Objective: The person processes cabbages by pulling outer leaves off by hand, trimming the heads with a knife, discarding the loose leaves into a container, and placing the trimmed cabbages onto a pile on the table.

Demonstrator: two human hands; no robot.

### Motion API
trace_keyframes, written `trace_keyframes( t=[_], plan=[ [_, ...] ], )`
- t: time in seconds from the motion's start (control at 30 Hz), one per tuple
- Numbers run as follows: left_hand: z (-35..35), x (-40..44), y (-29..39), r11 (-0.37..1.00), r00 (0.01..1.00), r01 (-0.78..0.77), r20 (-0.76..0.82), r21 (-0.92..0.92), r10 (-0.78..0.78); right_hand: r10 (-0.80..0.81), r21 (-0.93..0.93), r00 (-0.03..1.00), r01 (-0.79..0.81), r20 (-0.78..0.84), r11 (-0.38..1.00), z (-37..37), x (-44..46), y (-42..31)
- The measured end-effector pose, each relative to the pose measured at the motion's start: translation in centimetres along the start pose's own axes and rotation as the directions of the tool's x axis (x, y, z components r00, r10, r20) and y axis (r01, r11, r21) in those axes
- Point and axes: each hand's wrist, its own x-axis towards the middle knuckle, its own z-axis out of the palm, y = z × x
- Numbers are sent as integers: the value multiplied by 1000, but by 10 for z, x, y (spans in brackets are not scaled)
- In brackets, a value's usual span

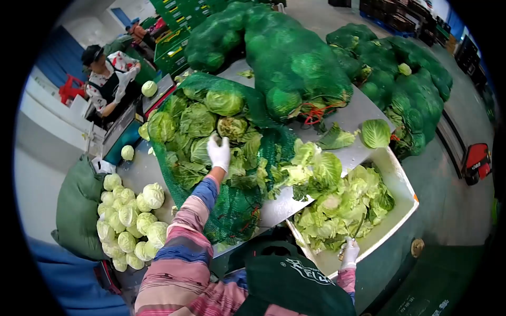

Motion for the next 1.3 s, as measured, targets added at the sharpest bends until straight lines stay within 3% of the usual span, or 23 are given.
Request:
trace_keyframes(
  t=[0.13, 0.2, 0.27, 0.3, 0.33, 0.4, 0.47, 0.53, 0.57, 0.67, 0.7, 0.73, 0.8, 0.83, 0.9, 0.93, 1.0, 1.03, 1.07, 1.13, 1.17, 1.23, 1.3],
  plan=[
    [-43, 58, -48, 971, 987, 152, -85, 186, -138, -12, -65, 1000, 12, 0, 998, 26, -7, -21],
    [-56, 66, -67, 895, 932, 325, 55, 305, -358, -28, -84, 1000, 28, 7, 996, 33, -5, -18],
    [-53, 64, -108, 868, 843, 494, 274, -52, -463, -51, -89, 999, 52, 6, 995, 45, -12, -23],
    [-64, 60, -97, 799, 788, 572, 393, -184, -474, -49, -119, 999, 51, 15, 992, 47, -10, -16],
    [-68, 53, -93, 849, 827, 509, 349, -138, -440, -45, -147, 999, 48, 25, 988, 50, -9, -13],
    [-94, 12, -43, 968, 935, 247, 274, -47, -225, -61, -138, 998, 62, 13, 989, 64, -20, -35],
    [-97, -20, -71, 998, 972, -57, 227, -29, 62, -159, -132, 987, 158, 8, 979, 77, -22, -47],
    [-113, -48, -47, 994, 932, 94, 356, -62, -66, -138, -87, 990, 138, 8, 987, 93, -21, -65],
    [-117, -58, -18, 926, 915, 298, 347, -233, -207, -131, -85, 991, 131, 13, 988, 101, -21, -76],
    [-95, -60, -24, 854, 898, 438, 188, -279, -399, -190, -128, 971, 208, 145, 970, 122, -16, -95],
    [-94, -55, -22, 853, 813, 508, 393, -121, -428, -193, -189, 967, 223, 165, 956, 136, -29, -112],
    [-92, -50, -21, 770, 574, 634, 714, -76, -402, -166, -182, 959, 209, 228, 961, 143, -22, -109],
    [-103, -47, 16, 734, 379, 673, 808, 94, -451, -102, -210, 933, 182, 345, 961, 168, -27, -113],
    [-102, -51, 17, 739, 367, 666, 818, 102, -444, -52, -142, 896, 127, 441, 982, 184, -38, -119],
    [-105, -62, 11, 739, 369, 672, 848, 39, -381, 12, -236, 846, 134, 532, 963, 218, -51, -123],
    [-102, -71, 2, 743, 360, 667, 854, 46, -376, 11, -254, 814, 169, 581, 952, 233, -60, -129],
    [-96, -89, -20, 783, 540, 582, 824, -219, -171, -71, -250, 753, 304, 654, 919, 260, -59, -121],
    [-102, -92, -8, 774, 560, 558, 824, -299, -85, -99, -236, 740, 334, 665, 913, 268, -62, -122],
    [-101, -91, -10, 779, 550, 554, 832, -294, -77, -130, -220, 729, 364, 672, 905, 275, -65, -123],
    [-97, -87, -1, 963, 556, 174, 827, -208, 78, -194, -230, 741, 428, 643, 874, 281, -55, -104],
    [-99, -88, 10, 986, 516, 124, 856, -111, 31, -263, -204, 701, 507, 663, 837, 281, -45, -96],
    [-85, -93, 21, 996, 454, 83, 891, -43, 1, -632, -194, 532, 829, 564, 524, 288, -24, -76],
    [-81, -91, 46, 989, 407, -12, 904, 149, -131, -221, -266, 778, 443, 588, 856, 270, -33, -98]
  ],
)
